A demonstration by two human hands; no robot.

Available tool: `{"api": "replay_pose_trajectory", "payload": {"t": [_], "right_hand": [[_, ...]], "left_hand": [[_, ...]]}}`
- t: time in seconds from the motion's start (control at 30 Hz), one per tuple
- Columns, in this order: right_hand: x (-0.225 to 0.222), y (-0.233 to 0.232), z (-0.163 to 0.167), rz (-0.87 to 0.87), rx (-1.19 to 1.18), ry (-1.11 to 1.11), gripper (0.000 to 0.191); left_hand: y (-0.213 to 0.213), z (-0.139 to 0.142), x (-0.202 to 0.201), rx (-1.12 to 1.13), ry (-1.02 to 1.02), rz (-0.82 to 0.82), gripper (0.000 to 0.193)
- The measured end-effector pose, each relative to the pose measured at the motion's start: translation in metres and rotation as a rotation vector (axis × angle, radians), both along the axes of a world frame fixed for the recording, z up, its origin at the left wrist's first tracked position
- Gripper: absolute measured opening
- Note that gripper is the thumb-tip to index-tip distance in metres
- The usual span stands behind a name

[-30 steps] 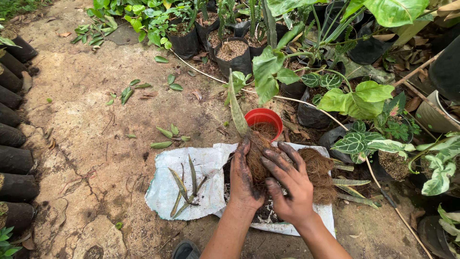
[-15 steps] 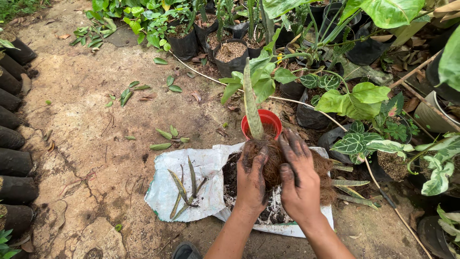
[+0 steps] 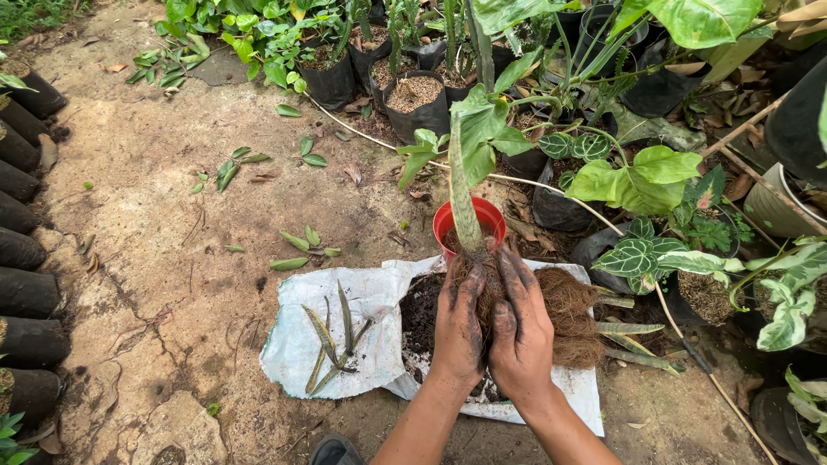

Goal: The person sits on the ground in a plant nursery and pots a snake plant cutting. They handle the rooted cutting, mix soil with coco coir fiber by hand, pack the soil ball around the roots, and press the rooted cutting into a red plastic pot.

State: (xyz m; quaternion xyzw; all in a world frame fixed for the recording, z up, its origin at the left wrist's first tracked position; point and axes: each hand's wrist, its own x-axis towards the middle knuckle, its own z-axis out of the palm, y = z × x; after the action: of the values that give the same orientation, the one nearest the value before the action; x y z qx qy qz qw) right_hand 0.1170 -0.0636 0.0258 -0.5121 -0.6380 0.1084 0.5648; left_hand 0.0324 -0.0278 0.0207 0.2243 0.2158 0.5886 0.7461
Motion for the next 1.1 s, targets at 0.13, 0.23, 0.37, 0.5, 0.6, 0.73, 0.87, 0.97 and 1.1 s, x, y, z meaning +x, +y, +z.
{"api": "replay_pose_trajectory", "payload": {"t": [0.13,0.23,0.37,0.5,0.6,0.73,0.87,0.97,1.1], "right_hand": [[-0.001,0.001,-0.004,-0.068,-0.118,0.068,0.05],[-0.001,0.007,0.0,-0.048,-0.304,0.498,0.051],[0.008,0.02,0.007,-0.067,-0.558,1.366,0.047],[0.025,0.025,0.001,0.031,-0.557,1.643,0.039],[0.037,0.026,-0.008,0.241,-0.478,1.635,0.042],[0.039,0.028,-0.011,0.287,-0.52,1.744,0.041],[0.027,0.027,-0.002,0.112,-0.659,1.779,0.045],[0.015,0.023,-0.001,-0.018,-0.731,1.702,0.042],[0.006,0.022,-0.011,-0.087,-0.721,1.511,0.046]], "left_hand": [[0.002,-0.003,0.0,0.095,0.274,0.005,0.056],[0.003,-0.002,-0.005,0.343,0.661,0.048,0.062],[0.0,0.004,-0.007,0.462,0.841,0.064,0.068],[0.002,0.007,-0.008,0.473,0.667,0.184,0.069],[0.007,0.004,-0.012,0.351,0.539,0.233,0.065],[0.02,-0.004,-0.009,-0.008,0.587,0.072,0.062],[0.019,-0.011,-0.003,-0.166,0.542,-0.119,0.063],[0.012,-0.013,0.004,-0.077,0.61,-0.12,0.063],[0.009,-0.016,0.005,-0.071,0.406,-0.147,0.061]]}}
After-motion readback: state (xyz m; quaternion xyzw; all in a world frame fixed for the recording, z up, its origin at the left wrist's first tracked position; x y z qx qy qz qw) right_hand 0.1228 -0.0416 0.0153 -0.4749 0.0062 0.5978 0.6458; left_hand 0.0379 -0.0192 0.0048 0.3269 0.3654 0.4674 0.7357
